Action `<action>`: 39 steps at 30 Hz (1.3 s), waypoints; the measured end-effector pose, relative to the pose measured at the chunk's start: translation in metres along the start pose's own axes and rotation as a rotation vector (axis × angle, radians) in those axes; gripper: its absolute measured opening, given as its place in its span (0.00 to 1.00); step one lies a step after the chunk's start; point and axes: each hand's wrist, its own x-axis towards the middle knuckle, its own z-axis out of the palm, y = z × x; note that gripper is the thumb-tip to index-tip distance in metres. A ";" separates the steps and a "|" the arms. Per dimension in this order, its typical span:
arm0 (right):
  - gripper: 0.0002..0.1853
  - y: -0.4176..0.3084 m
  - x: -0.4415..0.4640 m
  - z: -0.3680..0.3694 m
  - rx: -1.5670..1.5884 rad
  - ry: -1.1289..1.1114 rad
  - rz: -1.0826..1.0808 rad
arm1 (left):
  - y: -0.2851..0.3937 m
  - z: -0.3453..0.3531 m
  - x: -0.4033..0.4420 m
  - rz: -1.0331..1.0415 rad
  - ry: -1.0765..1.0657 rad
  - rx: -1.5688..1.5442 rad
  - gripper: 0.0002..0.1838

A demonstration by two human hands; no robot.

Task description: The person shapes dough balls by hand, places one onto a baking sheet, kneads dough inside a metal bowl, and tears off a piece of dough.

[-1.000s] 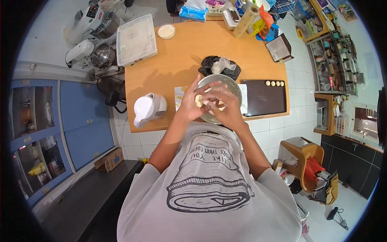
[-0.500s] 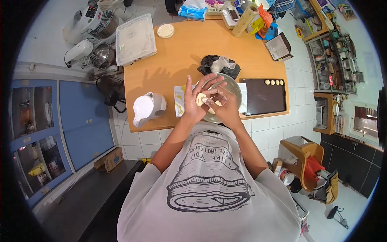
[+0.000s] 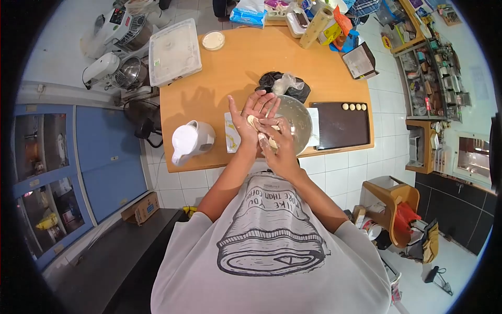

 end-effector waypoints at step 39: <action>0.19 -0.002 0.000 0.004 -0.003 0.015 0.022 | 0.005 -0.004 0.000 -0.060 0.027 -0.013 0.44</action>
